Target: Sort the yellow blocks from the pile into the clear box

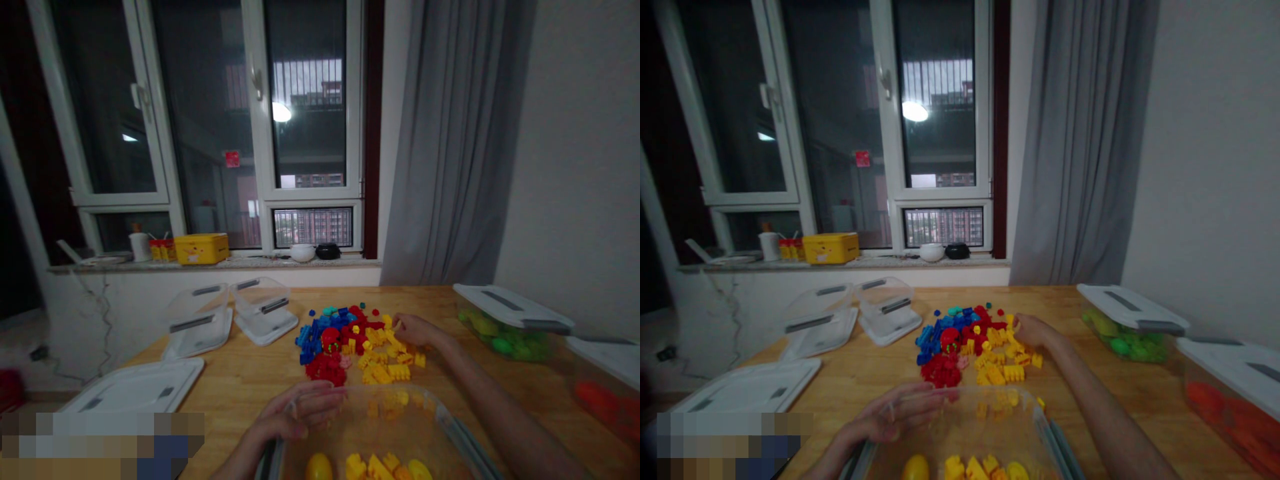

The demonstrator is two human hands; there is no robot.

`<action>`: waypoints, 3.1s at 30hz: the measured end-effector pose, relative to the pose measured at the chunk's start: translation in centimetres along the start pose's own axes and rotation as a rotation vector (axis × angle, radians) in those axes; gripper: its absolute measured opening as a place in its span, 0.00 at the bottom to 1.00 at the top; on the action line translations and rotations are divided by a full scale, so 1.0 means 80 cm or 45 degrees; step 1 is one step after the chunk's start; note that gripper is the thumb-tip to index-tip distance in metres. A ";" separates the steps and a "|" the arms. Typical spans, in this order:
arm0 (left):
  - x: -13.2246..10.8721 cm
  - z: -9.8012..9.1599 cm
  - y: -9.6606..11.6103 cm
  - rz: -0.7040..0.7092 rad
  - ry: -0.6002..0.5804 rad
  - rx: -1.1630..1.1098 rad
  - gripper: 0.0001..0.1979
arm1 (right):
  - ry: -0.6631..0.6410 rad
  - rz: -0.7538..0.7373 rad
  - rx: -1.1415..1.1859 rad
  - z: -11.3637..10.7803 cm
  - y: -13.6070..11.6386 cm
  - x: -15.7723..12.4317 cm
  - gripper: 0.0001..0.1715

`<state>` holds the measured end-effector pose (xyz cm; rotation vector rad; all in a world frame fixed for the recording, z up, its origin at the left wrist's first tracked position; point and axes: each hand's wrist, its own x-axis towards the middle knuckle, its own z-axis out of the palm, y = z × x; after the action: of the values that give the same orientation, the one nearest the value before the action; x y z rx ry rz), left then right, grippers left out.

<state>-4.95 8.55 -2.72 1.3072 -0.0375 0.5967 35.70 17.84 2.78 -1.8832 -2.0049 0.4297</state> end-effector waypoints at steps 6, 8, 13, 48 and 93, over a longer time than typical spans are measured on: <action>-0.003 0.009 0.007 -0.010 0.030 0.042 0.38 | -0.043 0.026 -0.103 -0.001 -0.006 -0.004 0.11; -0.005 0.006 0.004 -0.018 0.015 0.040 0.39 | -0.044 0.034 -0.127 0.000 -0.004 -0.003 0.13; -0.007 -0.006 -0.003 -0.062 0.031 0.037 0.38 | -0.039 0.053 -0.186 0.002 -0.002 -0.001 0.17; 0.000 0.006 0.006 -0.027 0.011 0.038 0.37 | 0.107 -0.005 -0.221 -0.013 0.005 0.002 0.22; -0.004 0.007 0.006 0.006 -0.026 0.043 0.38 | 0.201 -0.626 0.457 -0.092 -0.135 -0.089 0.16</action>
<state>-5.26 8.00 -2.28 1.3464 -0.0476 0.5905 29.81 9.85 13.90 -1.1295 -2.0303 0.4466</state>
